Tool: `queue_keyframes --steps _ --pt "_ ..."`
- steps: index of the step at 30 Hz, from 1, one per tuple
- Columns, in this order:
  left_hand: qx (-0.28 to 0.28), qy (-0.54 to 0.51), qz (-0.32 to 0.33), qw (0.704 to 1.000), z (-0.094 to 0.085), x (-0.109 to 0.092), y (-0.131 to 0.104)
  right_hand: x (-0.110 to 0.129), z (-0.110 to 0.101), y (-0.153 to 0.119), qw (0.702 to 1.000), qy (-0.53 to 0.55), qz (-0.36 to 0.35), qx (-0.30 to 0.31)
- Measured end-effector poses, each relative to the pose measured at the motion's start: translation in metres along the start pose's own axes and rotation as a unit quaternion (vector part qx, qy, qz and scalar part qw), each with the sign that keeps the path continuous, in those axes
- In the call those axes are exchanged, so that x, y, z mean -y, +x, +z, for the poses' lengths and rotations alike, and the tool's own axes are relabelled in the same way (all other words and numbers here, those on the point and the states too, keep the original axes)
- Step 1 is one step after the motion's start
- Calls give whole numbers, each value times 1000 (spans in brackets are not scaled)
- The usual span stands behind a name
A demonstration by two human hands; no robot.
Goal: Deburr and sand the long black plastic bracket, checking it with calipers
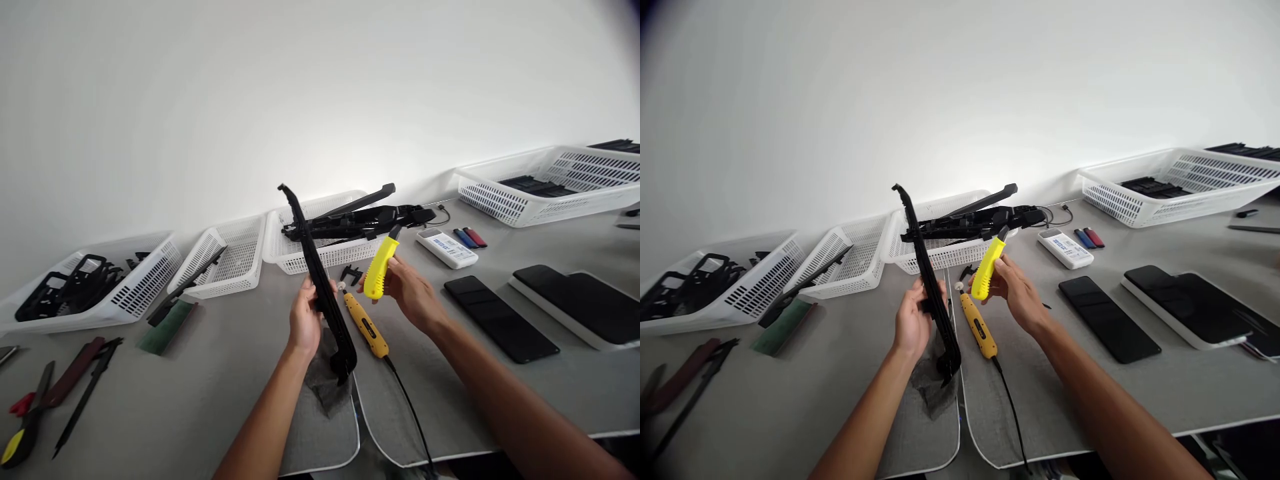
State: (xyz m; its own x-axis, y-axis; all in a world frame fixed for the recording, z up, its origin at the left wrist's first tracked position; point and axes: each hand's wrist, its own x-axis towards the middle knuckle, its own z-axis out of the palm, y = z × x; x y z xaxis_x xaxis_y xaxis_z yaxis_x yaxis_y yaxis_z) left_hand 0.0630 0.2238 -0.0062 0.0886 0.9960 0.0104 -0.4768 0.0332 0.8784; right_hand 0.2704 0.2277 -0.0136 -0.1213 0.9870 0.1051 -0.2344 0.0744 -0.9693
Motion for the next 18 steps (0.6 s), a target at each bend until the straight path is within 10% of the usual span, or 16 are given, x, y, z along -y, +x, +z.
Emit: queue_keyframes --steps 10,18 --pt "-28 50 5 998 2 -6 -1 -10 6 2 996 52 50 -56" --pt "-83 56 23 995 0 -11 3 1 4 1 992 97 58 60"
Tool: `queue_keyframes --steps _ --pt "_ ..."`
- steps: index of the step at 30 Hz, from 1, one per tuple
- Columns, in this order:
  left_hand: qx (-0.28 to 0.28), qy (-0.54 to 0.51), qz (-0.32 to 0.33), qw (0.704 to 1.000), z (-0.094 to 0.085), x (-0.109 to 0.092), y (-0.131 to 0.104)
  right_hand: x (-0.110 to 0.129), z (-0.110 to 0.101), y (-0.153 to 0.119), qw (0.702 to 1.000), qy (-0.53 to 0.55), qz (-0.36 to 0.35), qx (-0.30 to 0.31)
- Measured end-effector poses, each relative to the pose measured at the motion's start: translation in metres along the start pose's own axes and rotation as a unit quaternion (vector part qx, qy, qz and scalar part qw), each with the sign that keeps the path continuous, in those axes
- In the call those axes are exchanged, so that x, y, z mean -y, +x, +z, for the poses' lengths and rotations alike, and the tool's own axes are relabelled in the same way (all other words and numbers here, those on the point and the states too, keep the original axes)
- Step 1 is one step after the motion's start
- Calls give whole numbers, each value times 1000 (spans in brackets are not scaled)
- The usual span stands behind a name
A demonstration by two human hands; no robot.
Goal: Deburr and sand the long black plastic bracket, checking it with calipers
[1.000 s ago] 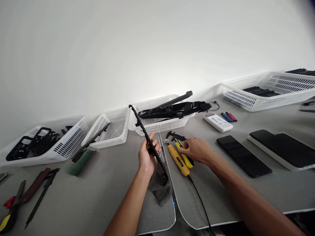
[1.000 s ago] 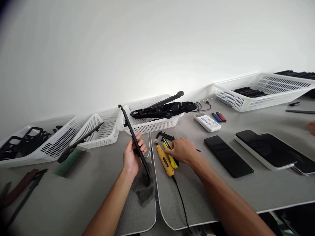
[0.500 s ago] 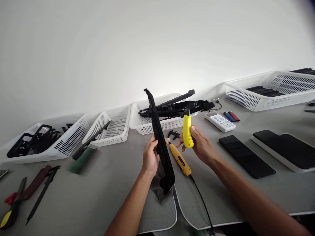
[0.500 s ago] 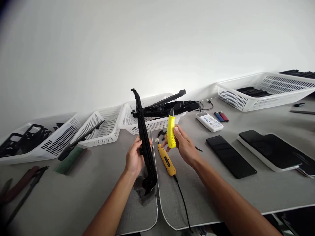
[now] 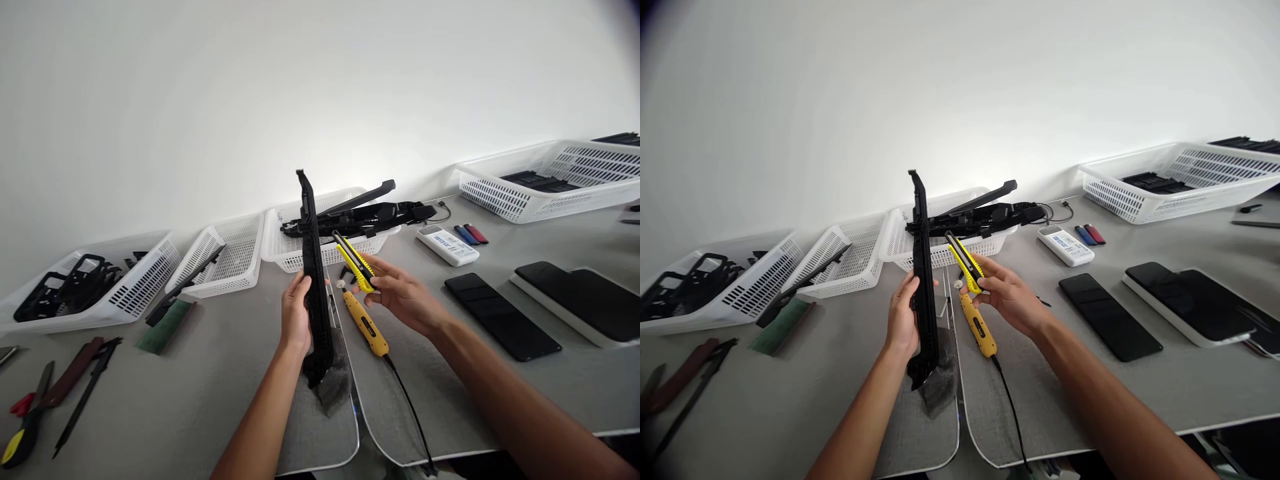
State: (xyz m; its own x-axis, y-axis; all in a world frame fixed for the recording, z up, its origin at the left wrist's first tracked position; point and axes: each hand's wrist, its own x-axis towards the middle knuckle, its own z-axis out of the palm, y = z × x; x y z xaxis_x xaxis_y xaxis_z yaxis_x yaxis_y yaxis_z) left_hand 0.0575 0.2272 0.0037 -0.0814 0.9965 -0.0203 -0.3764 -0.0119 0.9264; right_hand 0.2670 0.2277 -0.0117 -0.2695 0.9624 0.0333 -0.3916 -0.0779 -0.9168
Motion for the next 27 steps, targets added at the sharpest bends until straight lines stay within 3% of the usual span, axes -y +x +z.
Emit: queue_keyframes --steps 5,11,17,20,24,27 --pt "24 11 6 1000 -3 3 1 -4 -2 3 999 -37 -4 35" --pt "27 -13 -19 999 -6 12 3 -10 -6 5 998 -31 -37 -40" --pt "96 -30 -28 995 -6 13 4 -6 -8 4 996 -47 -31 -66" --pt "128 -14 -39 991 -8 12 5 -6 -9 6 991 -60 -34 -112" --pt "148 8 -58 987 -10 14 6 -4 -11 7 970 -155 -69 -177" --pt "144 59 -58 986 -10 15 5 -1 -14 6 943 -262 -111 -170"
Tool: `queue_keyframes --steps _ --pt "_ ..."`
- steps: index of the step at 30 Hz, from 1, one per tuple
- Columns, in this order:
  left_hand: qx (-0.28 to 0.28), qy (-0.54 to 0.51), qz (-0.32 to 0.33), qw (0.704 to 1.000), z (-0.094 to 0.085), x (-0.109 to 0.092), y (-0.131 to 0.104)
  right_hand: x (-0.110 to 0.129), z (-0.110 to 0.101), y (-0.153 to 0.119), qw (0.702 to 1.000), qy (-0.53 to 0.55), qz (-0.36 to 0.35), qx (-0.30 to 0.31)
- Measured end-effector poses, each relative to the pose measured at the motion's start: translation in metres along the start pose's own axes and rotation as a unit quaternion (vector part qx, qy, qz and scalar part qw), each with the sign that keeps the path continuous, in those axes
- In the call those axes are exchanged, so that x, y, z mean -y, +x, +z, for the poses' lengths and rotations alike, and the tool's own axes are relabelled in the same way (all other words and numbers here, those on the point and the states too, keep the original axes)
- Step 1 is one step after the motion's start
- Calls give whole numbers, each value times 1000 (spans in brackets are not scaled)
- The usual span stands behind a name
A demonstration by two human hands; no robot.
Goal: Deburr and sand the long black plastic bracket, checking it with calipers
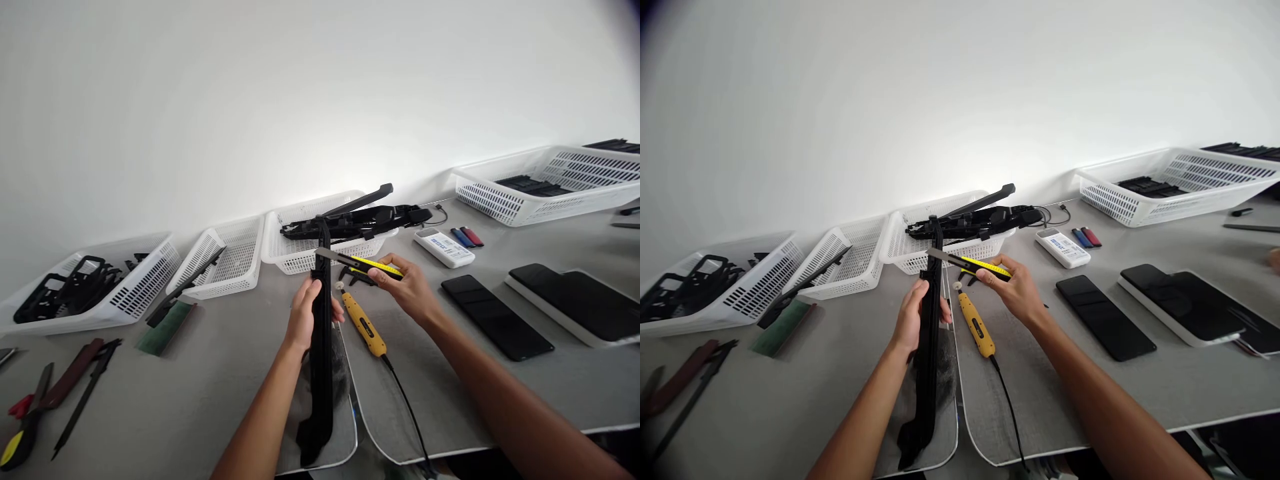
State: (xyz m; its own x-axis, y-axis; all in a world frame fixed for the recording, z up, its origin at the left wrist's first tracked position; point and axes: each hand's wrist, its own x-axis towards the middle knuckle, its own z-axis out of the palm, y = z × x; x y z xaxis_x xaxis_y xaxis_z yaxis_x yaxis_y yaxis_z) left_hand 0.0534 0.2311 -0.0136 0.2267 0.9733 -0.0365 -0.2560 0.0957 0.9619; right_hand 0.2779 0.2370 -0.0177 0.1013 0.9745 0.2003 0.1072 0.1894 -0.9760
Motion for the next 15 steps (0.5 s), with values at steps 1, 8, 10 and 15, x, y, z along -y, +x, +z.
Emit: queue_keyframes --steps 1,8,10,15 --pt "-5 20 -1 1000 1 0 -1 0 -2 0 999 -26 -14 12" --pt "-8 69 -12 997 4 -2 -4 2 -17 2 989 -119 -60 67" --pt "-8 67 -12 998 5 -3 -4 3 -20 3 987 -127 -66 75" --pt "-15 66 -18 998 4 -1 -4 2 -22 5 984 -152 -72 65"
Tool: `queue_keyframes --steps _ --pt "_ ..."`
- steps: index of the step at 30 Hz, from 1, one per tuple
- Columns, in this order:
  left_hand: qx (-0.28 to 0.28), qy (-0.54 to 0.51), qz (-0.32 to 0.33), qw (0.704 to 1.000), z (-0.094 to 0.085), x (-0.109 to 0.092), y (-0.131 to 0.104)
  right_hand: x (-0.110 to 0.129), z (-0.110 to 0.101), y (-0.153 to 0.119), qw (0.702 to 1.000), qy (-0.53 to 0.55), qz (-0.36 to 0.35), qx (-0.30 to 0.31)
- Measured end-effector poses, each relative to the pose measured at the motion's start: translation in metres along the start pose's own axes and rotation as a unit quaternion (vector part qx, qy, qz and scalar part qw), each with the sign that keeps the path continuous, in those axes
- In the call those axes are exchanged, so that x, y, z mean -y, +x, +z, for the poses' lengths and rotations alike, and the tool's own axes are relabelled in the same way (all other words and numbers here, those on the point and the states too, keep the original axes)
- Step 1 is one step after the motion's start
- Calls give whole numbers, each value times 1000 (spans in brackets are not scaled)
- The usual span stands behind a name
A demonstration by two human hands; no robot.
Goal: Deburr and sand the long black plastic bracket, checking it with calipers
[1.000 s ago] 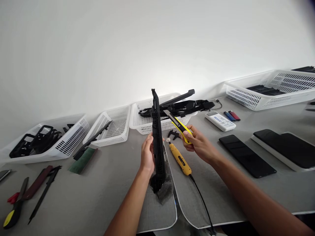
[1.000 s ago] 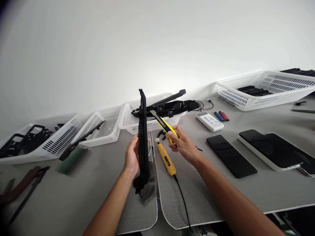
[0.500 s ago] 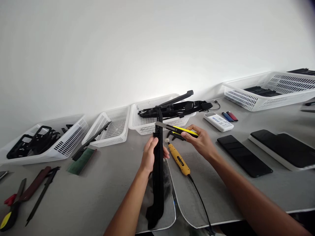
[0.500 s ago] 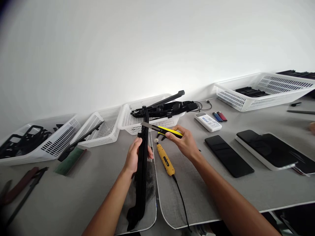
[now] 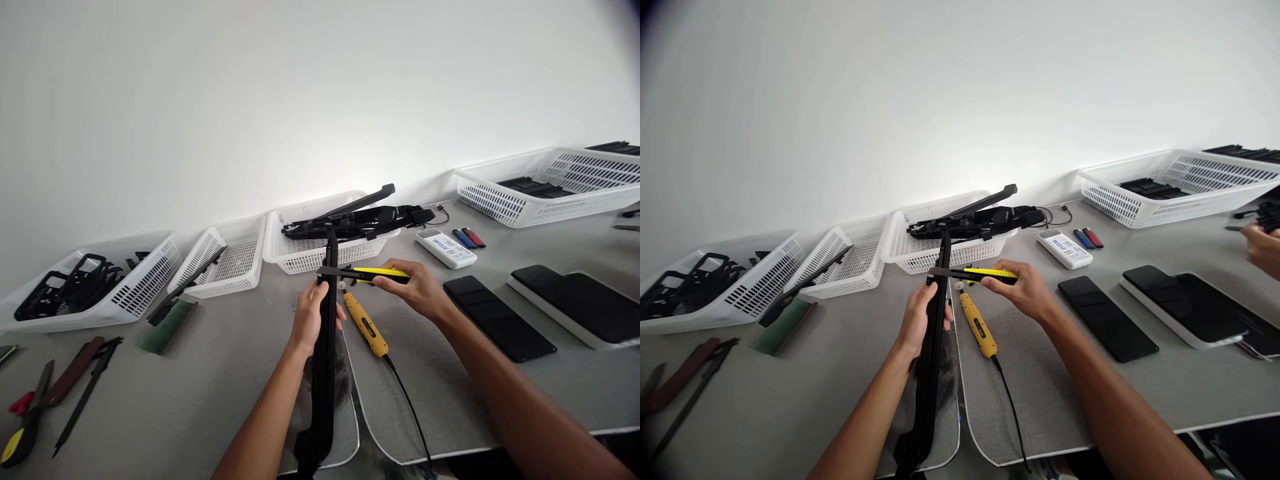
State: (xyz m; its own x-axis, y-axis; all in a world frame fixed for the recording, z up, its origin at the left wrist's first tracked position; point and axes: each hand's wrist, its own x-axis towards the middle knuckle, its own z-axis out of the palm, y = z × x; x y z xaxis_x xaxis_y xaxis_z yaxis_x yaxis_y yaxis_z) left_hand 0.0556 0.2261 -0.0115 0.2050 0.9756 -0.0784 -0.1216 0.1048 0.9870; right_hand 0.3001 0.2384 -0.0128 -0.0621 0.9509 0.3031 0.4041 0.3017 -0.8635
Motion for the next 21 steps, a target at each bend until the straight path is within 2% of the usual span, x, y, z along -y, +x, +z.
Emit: queue_keyframes --steps 4,8,9,12,14,18,21 --pt "-7 -1 -16 1000 -1 2 1 -2 0 -1 995 -30 2 -96" --pt "-15 -3 -12 1000 -2 1 2 -3 1 -1 999 -22 -22 -25" --pt "-15 -4 -13 1000 -2 0 2 -3 2 -1 999 -24 -20 -30" --pt "-8 -5 -22 1000 -1 -2 0 -5 4 -1 990 -50 1 -135" --pt "-4 -4 -26 1000 0 -4 -1 -7 5 0 982 -59 7 -177" --pt "-3 -2 -30 1000 1 -5 -1 -9 5 0 986 -64 -8 -155" --pt "-2 -5 -30 1000 0 -5 -1 -9 6 -1 982 -74 -6 -171"
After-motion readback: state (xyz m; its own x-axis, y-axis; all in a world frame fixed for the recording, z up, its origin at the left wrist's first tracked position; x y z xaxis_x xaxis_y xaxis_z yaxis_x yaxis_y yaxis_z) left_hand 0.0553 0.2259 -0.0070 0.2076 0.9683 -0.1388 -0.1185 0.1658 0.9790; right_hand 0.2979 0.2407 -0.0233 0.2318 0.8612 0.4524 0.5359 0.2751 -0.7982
